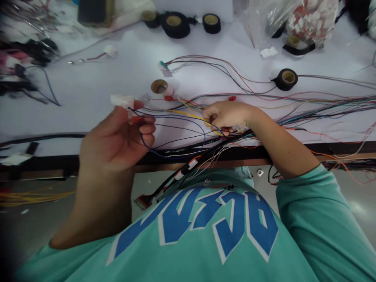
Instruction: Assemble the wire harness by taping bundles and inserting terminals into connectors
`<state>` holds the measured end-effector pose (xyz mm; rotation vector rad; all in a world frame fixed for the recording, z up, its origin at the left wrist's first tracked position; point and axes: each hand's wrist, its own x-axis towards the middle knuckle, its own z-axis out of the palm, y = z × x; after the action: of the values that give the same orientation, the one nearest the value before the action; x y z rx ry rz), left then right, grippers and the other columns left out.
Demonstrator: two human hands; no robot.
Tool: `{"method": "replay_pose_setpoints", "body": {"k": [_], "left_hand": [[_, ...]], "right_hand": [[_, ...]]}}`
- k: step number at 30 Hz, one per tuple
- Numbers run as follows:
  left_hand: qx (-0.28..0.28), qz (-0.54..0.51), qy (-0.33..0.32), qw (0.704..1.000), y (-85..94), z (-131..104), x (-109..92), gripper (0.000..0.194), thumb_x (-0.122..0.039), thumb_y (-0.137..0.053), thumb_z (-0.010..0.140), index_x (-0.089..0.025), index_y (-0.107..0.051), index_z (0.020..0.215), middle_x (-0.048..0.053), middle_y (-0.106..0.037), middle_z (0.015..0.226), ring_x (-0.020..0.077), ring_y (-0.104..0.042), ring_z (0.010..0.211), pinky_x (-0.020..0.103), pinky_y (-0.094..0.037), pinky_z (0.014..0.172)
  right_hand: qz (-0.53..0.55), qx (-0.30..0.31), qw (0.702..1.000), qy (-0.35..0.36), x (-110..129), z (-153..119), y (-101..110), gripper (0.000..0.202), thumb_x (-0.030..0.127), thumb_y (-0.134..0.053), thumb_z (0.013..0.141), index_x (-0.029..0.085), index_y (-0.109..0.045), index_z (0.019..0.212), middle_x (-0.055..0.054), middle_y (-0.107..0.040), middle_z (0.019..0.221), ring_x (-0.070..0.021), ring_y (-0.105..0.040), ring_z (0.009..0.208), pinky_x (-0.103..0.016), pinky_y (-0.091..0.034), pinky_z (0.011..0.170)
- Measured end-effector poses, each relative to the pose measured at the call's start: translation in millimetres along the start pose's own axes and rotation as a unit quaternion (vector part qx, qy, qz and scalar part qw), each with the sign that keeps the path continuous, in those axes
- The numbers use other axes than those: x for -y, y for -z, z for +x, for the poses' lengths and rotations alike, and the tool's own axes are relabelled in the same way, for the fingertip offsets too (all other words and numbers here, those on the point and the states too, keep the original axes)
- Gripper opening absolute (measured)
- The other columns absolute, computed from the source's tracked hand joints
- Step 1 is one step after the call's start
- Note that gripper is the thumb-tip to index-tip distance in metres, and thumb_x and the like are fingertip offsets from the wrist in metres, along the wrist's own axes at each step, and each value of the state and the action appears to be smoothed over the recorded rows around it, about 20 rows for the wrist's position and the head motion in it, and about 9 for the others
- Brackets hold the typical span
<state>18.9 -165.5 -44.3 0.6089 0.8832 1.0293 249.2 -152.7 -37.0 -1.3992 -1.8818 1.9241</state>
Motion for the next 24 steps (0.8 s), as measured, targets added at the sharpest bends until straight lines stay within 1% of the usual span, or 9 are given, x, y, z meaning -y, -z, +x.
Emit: {"method": "replay_pose_setpoints", "body": {"k": [2, 4, 8, 9, 11, 14, 19, 21, 24], "left_hand": [[-0.044, -0.014, 0.015, 0.999, -8.1, 4.3, -3.8, 0.021, -0.017, -0.054, 0.087, -0.014, -0.063, 0.068, -0.003, -0.058, 0.045, 0.0050, -0.056, 0.042, 0.009, -0.049, 0.041], [-0.057, -0.016, 0.012, 0.998, -13.9, 7.8, -6.1, 0.026, -0.016, -0.047, 0.091, -0.014, -0.060, 0.068, -0.004, -0.056, 0.044, 0.0047, -0.056, 0.043, 0.010, -0.050, 0.045], [0.005, 0.012, -0.018, 1.000, -19.1, 10.0, -8.4, 0.017, -0.021, -0.051, 0.091, -0.014, -0.058, 0.078, -0.002, -0.062, 0.057, 0.0074, -0.061, 0.052, 0.015, -0.054, 0.052], [0.011, 0.015, -0.021, 1.000, -20.3, 9.5, -8.9, 0.015, -0.021, -0.051, 0.092, -0.014, -0.058, 0.080, -0.002, -0.064, 0.061, 0.0076, -0.062, 0.053, 0.016, -0.054, 0.052], [0.005, 0.013, -0.020, 1.000, -23.8, 7.4, -10.1, 0.017, -0.020, -0.048, 0.093, -0.013, -0.057, 0.080, -0.001, -0.065, 0.065, 0.0072, -0.062, 0.053, 0.016, -0.054, 0.051], [-0.003, 0.020, -0.026, 0.999, -30.2, 1.2, -11.5, 0.021, -0.017, -0.044, 0.094, -0.014, -0.058, 0.078, -0.002, -0.063, 0.057, 0.0080, -0.061, 0.049, 0.016, -0.052, 0.046], [0.022, 0.055, -0.076, 0.995, -33.5, -11.5, -9.0, 0.027, -0.013, -0.043, 0.091, -0.017, -0.063, 0.073, -0.001, -0.064, 0.051, 0.0090, -0.052, 0.035, 0.017, -0.040, 0.032], [0.023, 0.072, -0.088, 0.993, -31.4, -14.1, -6.2, 0.024, -0.013, -0.047, 0.089, -0.018, -0.064, 0.073, -0.002, -0.064, 0.052, 0.0092, -0.053, 0.037, 0.017, -0.040, 0.033], [0.023, 0.101, -0.113, 0.988, -27.5, -14.9, -2.1, 0.016, -0.015, -0.054, 0.084, -0.021, -0.067, 0.078, -0.004, -0.062, 0.052, 0.0099, -0.054, 0.041, 0.019, -0.041, 0.035]], "right_hand": [[0.016, 0.002, 1.000, 0.007, -1.1, 0.8, -0.4, 0.021, 0.001, -0.062, 0.069, 0.017, -0.049, 0.070, 0.011, -0.044, 0.044, -0.0029, -0.043, 0.036, -0.014, -0.026, 0.036], [0.026, 0.001, 1.000, 0.009, -2.3, 1.5, -1.0, 0.021, 0.002, -0.063, 0.069, 0.018, -0.050, 0.072, 0.011, -0.044, 0.044, -0.0026, -0.041, 0.034, -0.014, -0.027, 0.035], [0.031, -0.018, 0.999, -0.011, -4.1, 2.6, -2.7, 0.021, 0.001, -0.062, 0.070, 0.018, -0.051, 0.073, 0.011, -0.044, 0.043, -0.0029, -0.039, 0.033, -0.014, -0.029, 0.034], [0.034, -0.024, 0.999, -0.015, -4.4, 2.8, -3.2, 0.020, 0.001, -0.062, 0.070, 0.018, -0.051, 0.074, 0.010, -0.044, 0.043, -0.0030, -0.039, 0.033, -0.015, -0.029, 0.034], [0.039, -0.034, 0.998, -0.019, -4.9, 3.0, -4.0, 0.020, 0.002, -0.062, 0.070, 0.018, -0.052, 0.075, 0.010, -0.045, 0.045, -0.0027, -0.038, 0.033, -0.015, -0.029, 0.035], [0.040, -0.046, 0.998, -0.017, -5.3, 3.2, -4.3, 0.018, 0.003, -0.063, 0.071, 0.017, -0.053, 0.075, 0.010, -0.046, 0.046, -0.0019, -0.038, 0.032, -0.015, -0.029, 0.035], [0.041, -0.035, 0.999, -0.007, -3.7, 3.3, -3.6, 0.020, 0.003, -0.069, 0.070, 0.016, -0.054, 0.068, 0.009, -0.045, 0.045, -0.0018, -0.039, 0.034, -0.014, -0.027, 0.034], [0.042, -0.042, 0.998, -0.015, -2.4, 2.9, -4.0, 0.021, 0.001, -0.068, 0.069, 0.016, -0.053, 0.068, 0.009, -0.046, 0.046, -0.0021, -0.040, 0.034, -0.014, -0.028, 0.034], [0.047, -0.054, 0.997, -0.026, -1.6, 2.3, -5.0, 0.022, -0.001, -0.065, 0.070, 0.017, -0.053, 0.068, 0.009, -0.047, 0.046, -0.0021, -0.039, 0.033, -0.015, -0.028, 0.033]]}}
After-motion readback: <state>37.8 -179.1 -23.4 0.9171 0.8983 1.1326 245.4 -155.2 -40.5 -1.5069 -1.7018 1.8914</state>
